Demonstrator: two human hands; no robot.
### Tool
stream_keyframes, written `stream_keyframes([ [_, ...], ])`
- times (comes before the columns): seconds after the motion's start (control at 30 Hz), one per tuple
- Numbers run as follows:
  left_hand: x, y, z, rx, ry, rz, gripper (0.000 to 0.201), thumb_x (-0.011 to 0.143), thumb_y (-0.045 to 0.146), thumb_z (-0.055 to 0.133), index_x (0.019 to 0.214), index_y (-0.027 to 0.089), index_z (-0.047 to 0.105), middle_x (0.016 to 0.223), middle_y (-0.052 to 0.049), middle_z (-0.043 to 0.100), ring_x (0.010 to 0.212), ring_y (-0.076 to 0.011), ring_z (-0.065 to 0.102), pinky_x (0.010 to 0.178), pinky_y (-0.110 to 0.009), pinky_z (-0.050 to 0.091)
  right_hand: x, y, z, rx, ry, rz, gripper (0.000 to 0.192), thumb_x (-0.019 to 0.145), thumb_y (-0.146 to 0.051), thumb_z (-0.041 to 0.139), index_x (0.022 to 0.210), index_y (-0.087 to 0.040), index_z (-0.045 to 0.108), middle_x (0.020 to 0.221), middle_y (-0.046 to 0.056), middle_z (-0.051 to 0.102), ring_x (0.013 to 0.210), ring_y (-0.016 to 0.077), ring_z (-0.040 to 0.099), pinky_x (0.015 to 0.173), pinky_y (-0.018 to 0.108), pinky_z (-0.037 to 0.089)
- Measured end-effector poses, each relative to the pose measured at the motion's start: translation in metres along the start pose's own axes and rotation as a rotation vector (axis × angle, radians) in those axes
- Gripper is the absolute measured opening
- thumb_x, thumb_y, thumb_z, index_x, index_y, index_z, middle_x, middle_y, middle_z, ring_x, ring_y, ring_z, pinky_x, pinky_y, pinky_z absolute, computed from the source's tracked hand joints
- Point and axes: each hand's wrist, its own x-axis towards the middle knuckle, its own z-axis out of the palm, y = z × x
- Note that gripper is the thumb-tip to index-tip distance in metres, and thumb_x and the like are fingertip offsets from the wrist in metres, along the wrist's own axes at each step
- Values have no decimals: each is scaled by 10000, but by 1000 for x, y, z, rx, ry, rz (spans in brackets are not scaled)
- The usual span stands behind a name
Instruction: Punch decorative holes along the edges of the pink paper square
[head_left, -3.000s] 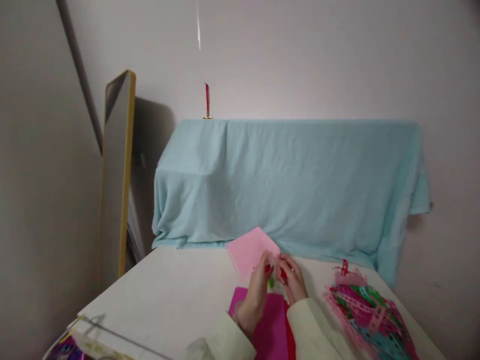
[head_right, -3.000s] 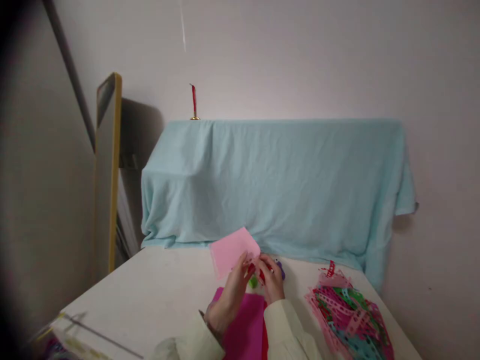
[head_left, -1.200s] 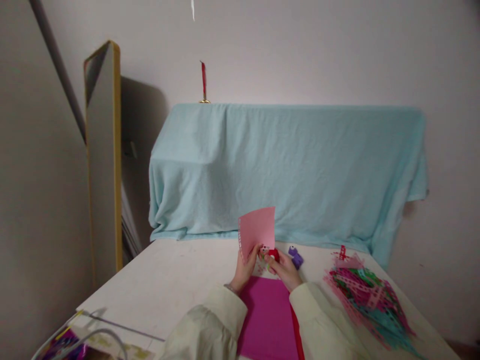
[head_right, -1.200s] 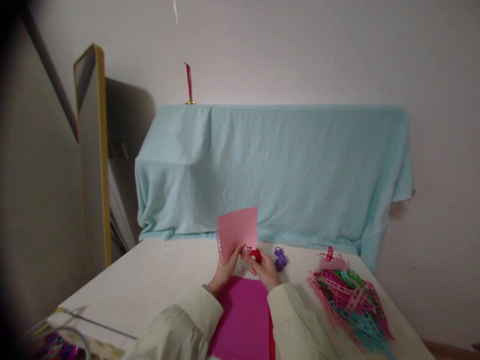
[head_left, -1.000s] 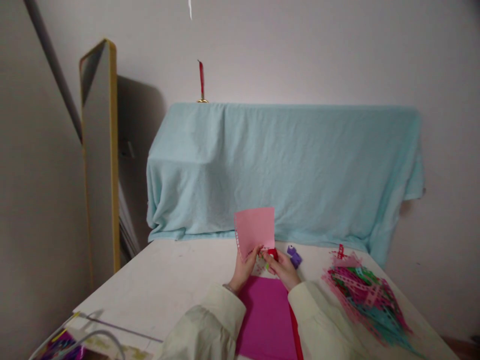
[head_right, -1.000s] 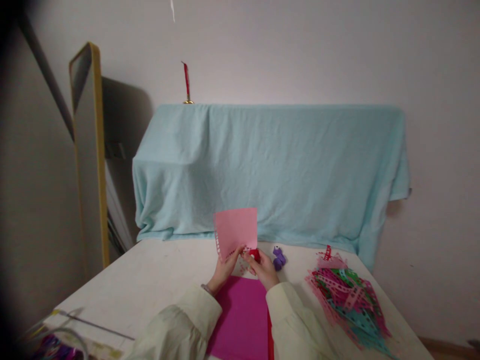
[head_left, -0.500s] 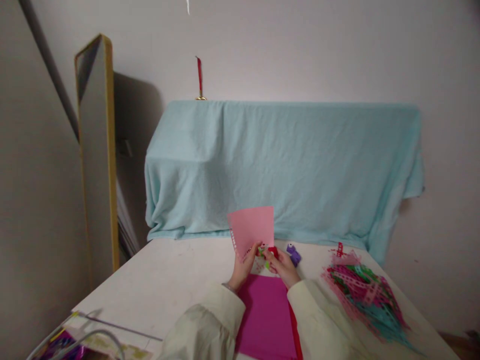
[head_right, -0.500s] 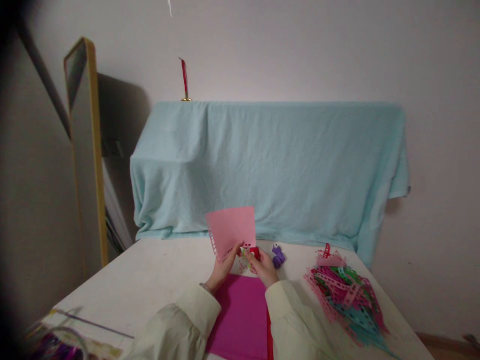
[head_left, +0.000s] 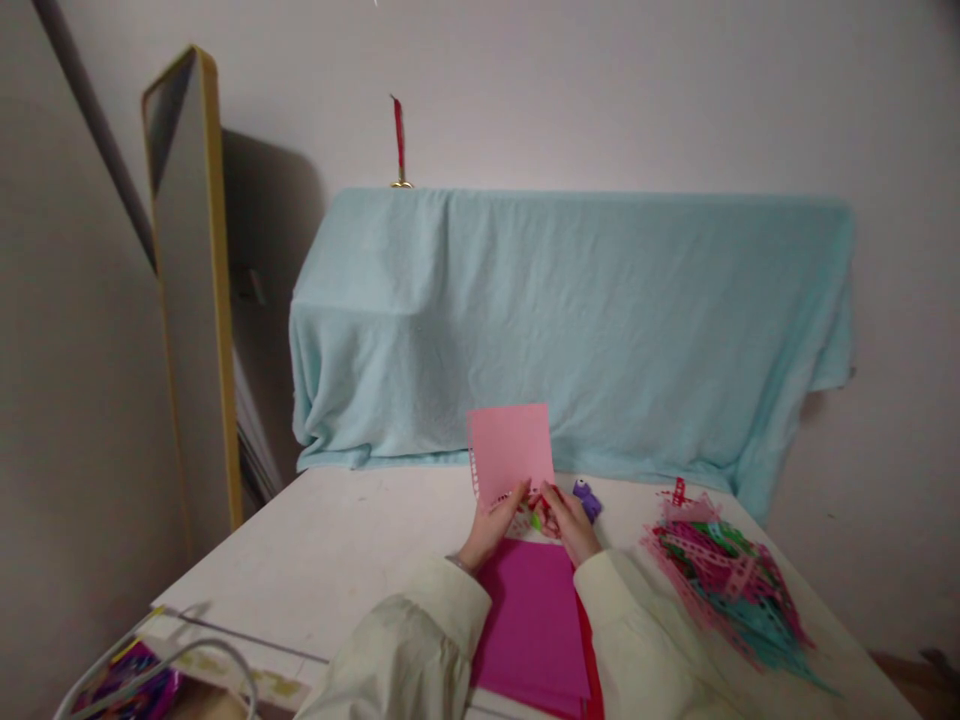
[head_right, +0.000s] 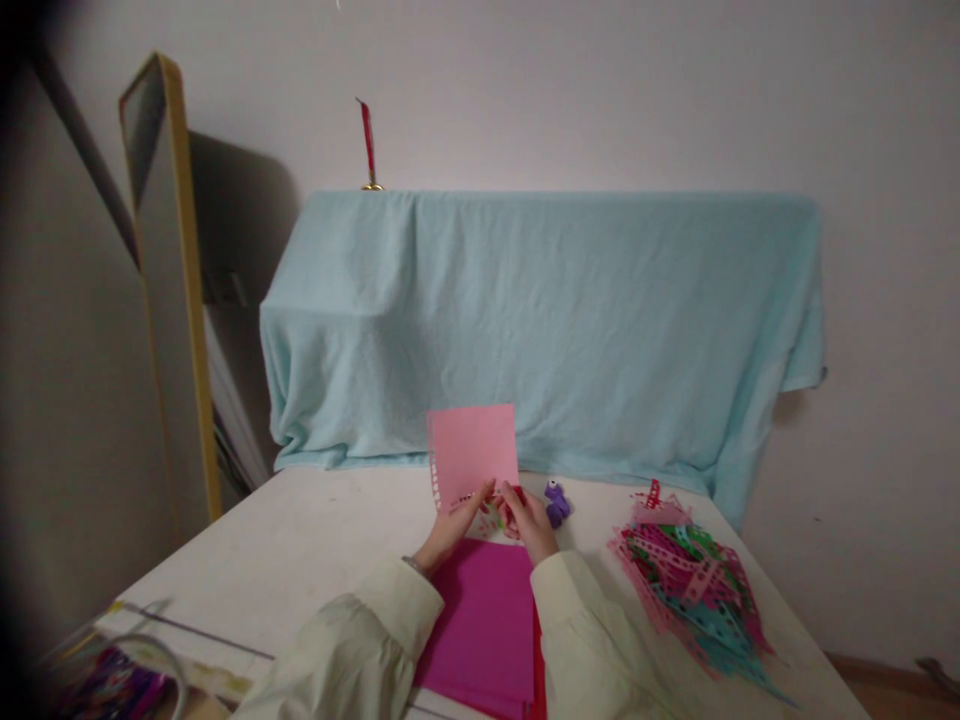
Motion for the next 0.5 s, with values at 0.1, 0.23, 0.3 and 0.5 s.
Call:
stream_keyframes([
  [0.1,-1,4,0,52,-16,38,369,709,499,634,791,146,702,799,-98,704,842,-231,641,859,-352,457,-3,-5,0,11,25,41,486,737,-649,533,666,-169,533,467,-52,414,362,46,223,357,202,159],
  [0.23,-1,8,-2,34,-7,74,346,699,465,657,854,158,691,890,-100,704,940,-220,616,950,-345,402,-5,-9,0,24,27,70,510,719,-670,535,648,-165,525,449,-51,406,359,46,222,359,200,150],
  [0.3,-1,9,-2,33,-29,63,339,710,453,651,873,158,690,918,-102,701,958,-218,611,965,-341,389,-5,-9,-1,34,31,61,513,717,-671,536,647,-163,528,448,-50,404,361,46,220,362,200,143],
  [0.5,-1,8,-4,51,-23,57,323,735,433,641,899,158,689,1033,-111,674,1029,-214,581,1017,-340,332,-4,-6,-3,43,44,61,517,715,-676,527,636,-164,534,442,-50,397,361,48,204,365,209,132],
])
